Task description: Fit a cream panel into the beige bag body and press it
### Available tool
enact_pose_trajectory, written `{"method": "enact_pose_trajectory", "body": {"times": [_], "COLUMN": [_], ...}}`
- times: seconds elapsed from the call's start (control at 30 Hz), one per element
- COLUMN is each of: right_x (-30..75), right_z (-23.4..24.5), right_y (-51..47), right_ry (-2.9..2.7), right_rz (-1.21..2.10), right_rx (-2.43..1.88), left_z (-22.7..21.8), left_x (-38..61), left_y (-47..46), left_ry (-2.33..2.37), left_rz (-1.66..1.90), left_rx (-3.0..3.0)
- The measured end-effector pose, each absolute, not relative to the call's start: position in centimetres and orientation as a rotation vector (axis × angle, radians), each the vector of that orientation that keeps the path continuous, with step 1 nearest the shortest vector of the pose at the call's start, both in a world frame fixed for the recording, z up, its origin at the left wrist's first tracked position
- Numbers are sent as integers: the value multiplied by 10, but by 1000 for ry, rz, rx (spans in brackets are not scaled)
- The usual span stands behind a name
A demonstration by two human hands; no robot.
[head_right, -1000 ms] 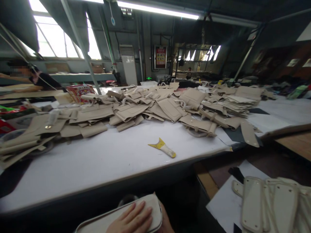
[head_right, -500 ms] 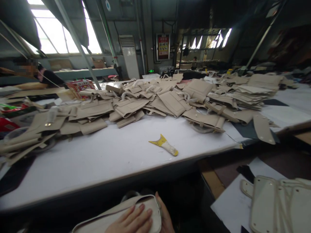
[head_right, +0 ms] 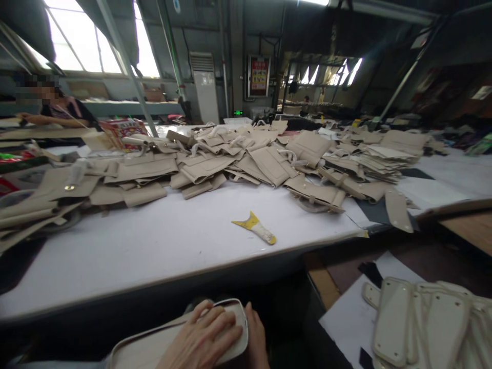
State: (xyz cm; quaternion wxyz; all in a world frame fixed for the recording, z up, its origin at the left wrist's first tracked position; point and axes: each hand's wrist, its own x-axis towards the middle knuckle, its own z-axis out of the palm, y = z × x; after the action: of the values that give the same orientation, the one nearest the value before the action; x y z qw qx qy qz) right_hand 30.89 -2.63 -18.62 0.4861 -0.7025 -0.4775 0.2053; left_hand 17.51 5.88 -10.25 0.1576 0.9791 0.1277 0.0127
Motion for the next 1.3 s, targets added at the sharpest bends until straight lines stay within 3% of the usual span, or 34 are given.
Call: {"method": "enact_pose_trajectory", "body": {"times": [0.2,0.57,0.7,0.93,1.3], "right_x": [327,300,295,301,290], "right_z": [-184,-150,-144,-130,-125], "right_y": [-60,-57,-56,-48,-45], "right_ry": [-919,-872,-880,-1070,-1139], "right_rz": [803,687,658,714,608], "right_rx": [-1699,-1866,-1891,-1978,-2074], "left_z": [-87,-68,-79,-110,-107], "left_x": [175,191,200,211,211], "left_y": [59,90,102,130,134], "left_ry": [482,256,227,143,125], "left_rz": [81,84,187,16,16], "left_rx": [2620,2718,2651,2476,2398]}}
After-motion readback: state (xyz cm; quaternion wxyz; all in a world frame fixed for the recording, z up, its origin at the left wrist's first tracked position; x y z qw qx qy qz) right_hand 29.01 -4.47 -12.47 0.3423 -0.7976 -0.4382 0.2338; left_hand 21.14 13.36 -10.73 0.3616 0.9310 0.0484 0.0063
